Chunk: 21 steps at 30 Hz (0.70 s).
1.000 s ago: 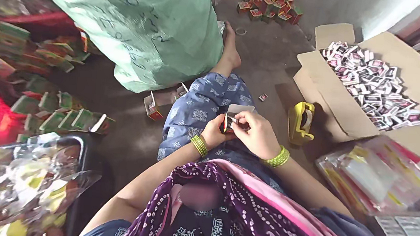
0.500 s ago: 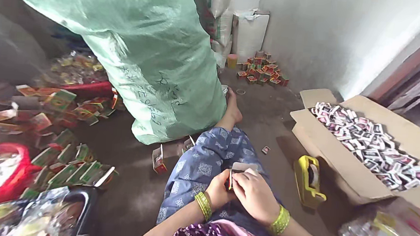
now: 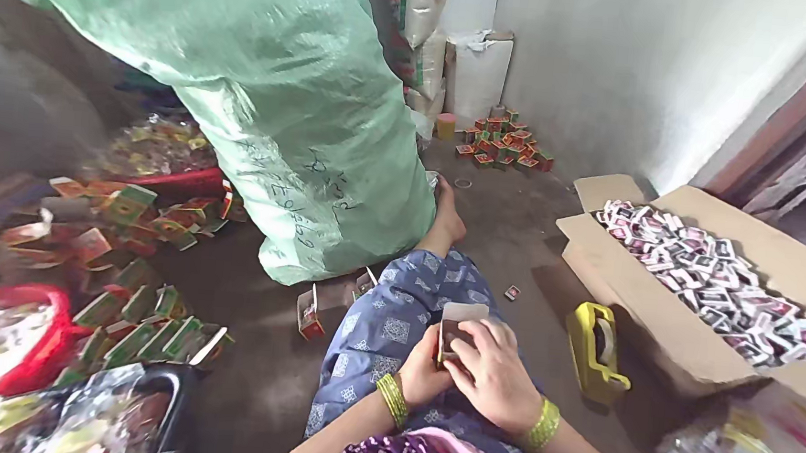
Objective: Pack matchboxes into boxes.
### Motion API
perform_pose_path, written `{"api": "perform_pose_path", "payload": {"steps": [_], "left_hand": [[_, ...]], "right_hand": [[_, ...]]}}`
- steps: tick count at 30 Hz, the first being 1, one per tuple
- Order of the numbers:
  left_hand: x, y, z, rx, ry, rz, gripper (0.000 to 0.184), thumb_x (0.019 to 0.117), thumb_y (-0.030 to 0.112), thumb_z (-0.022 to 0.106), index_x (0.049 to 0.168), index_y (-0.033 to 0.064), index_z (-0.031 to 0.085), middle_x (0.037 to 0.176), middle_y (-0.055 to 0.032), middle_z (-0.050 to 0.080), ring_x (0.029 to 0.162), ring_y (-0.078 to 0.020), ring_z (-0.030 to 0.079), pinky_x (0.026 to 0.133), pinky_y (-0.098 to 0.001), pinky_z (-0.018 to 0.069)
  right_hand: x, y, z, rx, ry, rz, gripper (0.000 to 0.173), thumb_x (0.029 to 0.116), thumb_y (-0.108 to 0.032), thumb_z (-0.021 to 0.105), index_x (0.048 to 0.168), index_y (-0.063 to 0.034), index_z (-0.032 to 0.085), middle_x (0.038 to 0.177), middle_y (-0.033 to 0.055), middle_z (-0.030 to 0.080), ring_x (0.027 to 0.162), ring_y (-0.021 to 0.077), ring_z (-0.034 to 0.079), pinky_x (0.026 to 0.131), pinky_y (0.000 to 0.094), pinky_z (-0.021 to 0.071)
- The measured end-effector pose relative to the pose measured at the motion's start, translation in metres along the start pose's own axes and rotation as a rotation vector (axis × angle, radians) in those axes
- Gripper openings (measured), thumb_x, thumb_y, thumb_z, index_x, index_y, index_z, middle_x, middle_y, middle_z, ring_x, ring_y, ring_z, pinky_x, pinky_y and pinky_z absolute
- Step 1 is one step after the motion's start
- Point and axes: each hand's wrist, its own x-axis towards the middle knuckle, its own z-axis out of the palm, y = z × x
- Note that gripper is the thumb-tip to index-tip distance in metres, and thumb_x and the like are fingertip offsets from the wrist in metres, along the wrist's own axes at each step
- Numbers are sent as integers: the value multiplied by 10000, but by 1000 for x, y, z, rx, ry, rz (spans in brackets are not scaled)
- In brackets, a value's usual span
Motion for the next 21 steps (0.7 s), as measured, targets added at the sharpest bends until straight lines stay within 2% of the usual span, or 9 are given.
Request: {"api": "perform_pose_path", "payload": {"steps": [2,5,8,10,12,14,16,18,21], "left_hand": [[-1,-5,2,-155,56,83,928,811,197,819,1481,-100,250,1284,-175,643,1147,-152,673,1016,-376,567],[-1,0,1,-300,81,109,1099,882,250,792,1577,-36,-9,1411,-221,554,1198,-196,660,1028,-400,571],[-1,4,0,-305,34,105,1049,876,240,807,1592,-22,86,1429,-194,555,1178,-191,668,1010,-399,585],[-3,5,-1,-315,-8,86,994,843,218,841,1579,-13,213,1394,-168,596,1144,-188,685,993,-397,594],[-4,5,-2,-328,-37,88,903,803,194,873,1511,-18,354,1313,-142,653,1102,-184,700,976,-392,601],[-6,4,-3,-327,-52,93,811,774,211,896,1414,-13,450,1217,-113,693,1043,-166,712,937,-378,610],[-7,3,-2,-353,-66,77,728,745,189,915,1320,6,508,1139,-89,714,988,-161,721,894,-372,619],[-9,4,-1,-398,-91,47,650,729,128,917,1247,37,535,1099,-74,730,958,-169,728,869,-374,621],[-7,4,0,-410,-108,26,611,723,97,919,1206,52,548,1043,-72,742,916,-174,738,844,-379,628]], "right_hand": [[-3,9,0,111,103,124,436,906,-469,715,1247,-197,703,1277,94,660,1224,318,595,1008,574,485],[-9,21,5,445,122,354,619,896,-474,753,1386,-126,605,1351,118,614,1276,269,560,1064,492,483],[-14,26,11,858,4,487,664,939,-427,731,1467,-79,530,1408,101,593,1245,164,608,1032,353,551],[-16,26,15,1014,-47,448,607,983,-351,689,1483,-61,504,1428,86,595,1226,132,630,1033,332,556],[-18,23,20,1036,-50,385,487,998,-316,665,1394,-43,587,1354,86,643,1182,135,654,1012,335,571],[-20,22,24,947,-25,355,375,997,-386,647,1173,-58,695,1125,65,698,1023,108,675,894,307,590],[-21,23,27,843,-10,338,397,1007,-479,592,931,-102,690,875,20,651,848,86,629,758,285,547],[-22,25,30,769,8,312,464,1035,-513,523,785,-137,630,720,-12,583,731,84,592,680,291,510],[-21,24,28,761,68,355,353,1002,-438,601,805,-153,665,775,-15,612,808,99,601,754,308,504]]}}
